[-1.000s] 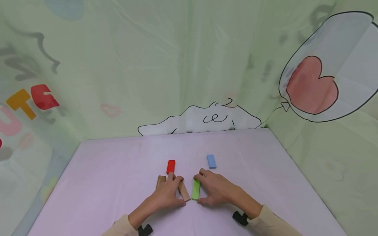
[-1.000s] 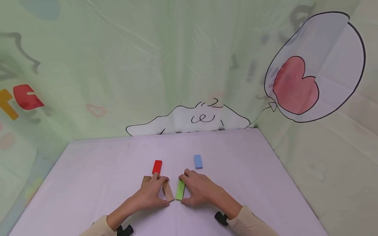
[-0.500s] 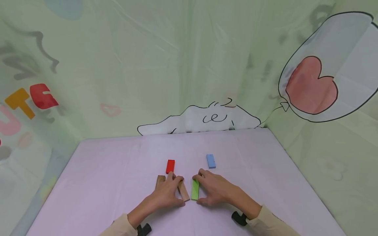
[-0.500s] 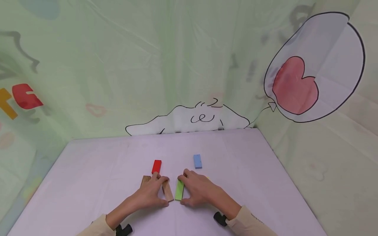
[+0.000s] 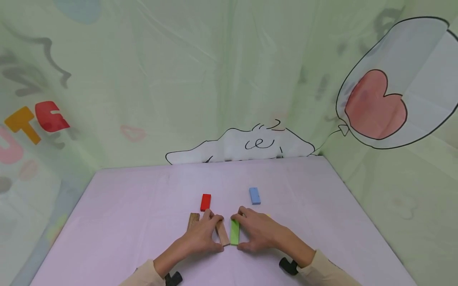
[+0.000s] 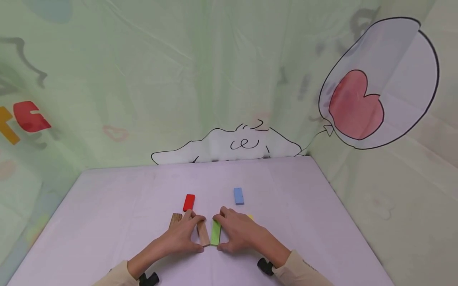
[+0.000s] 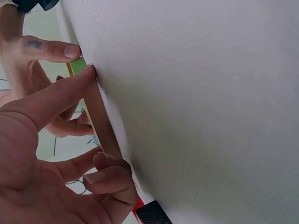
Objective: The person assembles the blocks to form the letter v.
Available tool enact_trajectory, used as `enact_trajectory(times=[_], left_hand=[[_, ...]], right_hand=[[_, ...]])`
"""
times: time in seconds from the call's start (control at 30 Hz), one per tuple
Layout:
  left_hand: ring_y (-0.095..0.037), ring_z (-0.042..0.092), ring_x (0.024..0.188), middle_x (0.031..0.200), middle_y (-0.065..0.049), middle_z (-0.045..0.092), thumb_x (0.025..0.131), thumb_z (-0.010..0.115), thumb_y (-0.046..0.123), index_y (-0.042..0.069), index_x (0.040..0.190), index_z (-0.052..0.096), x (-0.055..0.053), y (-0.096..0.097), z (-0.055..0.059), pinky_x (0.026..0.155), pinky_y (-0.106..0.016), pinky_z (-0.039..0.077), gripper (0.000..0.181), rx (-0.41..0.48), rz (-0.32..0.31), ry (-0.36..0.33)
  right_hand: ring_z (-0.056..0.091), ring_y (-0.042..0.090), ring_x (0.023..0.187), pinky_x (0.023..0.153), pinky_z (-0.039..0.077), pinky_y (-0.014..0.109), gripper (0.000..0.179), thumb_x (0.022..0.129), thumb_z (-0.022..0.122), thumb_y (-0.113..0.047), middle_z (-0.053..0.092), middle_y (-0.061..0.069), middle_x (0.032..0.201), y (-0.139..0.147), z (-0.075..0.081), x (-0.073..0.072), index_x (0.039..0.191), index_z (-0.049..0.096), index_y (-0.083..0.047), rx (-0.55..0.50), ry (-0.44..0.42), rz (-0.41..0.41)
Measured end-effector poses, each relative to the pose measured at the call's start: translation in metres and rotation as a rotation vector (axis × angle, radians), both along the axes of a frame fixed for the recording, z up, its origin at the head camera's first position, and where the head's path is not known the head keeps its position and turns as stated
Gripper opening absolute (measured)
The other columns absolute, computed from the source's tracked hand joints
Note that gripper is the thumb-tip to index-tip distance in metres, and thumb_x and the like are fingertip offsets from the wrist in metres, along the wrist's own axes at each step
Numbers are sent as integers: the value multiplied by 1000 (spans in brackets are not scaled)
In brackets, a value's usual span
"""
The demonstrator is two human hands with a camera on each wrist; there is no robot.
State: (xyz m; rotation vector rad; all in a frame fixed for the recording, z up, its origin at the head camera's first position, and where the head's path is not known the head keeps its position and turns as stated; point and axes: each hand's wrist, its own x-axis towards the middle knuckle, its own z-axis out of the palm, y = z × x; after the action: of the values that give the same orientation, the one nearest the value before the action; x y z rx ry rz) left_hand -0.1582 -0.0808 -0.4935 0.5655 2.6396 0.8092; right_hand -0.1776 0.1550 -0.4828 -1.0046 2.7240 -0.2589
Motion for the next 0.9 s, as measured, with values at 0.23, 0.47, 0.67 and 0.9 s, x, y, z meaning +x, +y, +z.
enact_trajectory(times=[0.23, 0.47, 0.67, 0.9], left_hand=[[-14, 53, 82, 130, -8, 52, 77, 93, 29, 12, 146, 58, 1, -1, 0, 68, -24, 48, 80, -4, -13, 15], [-14, 53, 83, 130, -7, 52, 77, 93, 29, 13, 146, 58, 1, -2, -1, 70, -25, 48, 79, -5, -14, 22], [-14, 53, 84, 130, -7, 52, 77, 93, 30, 14, 147, 58, 1, -2, -1, 70, -24, 49, 79, -8, -12, 17], [-14, 53, 81, 130, -8, 52, 77, 93, 28, 14, 147, 58, 1, -3, -1, 68, -24, 48, 79, 4, -17, 17]], right_hand=[[53, 7, 95, 81, 56, 27, 75, 83, 83, -54, 57, -1, 125, 0, 0, 0, 144, 59, -19, 11, 2, -6], [53, 7, 94, 82, 57, 26, 75, 83, 83, -55, 58, -2, 124, -2, 1, 2, 144, 59, -19, 9, -4, -1], [53, 7, 95, 83, 57, 27, 76, 83, 83, -55, 57, -2, 124, -2, 0, 2, 145, 59, -19, 8, -8, -4], [53, 7, 95, 82, 57, 27, 76, 82, 84, -55, 57, -3, 123, -1, -1, 2, 145, 59, -19, 2, 1, -2]])
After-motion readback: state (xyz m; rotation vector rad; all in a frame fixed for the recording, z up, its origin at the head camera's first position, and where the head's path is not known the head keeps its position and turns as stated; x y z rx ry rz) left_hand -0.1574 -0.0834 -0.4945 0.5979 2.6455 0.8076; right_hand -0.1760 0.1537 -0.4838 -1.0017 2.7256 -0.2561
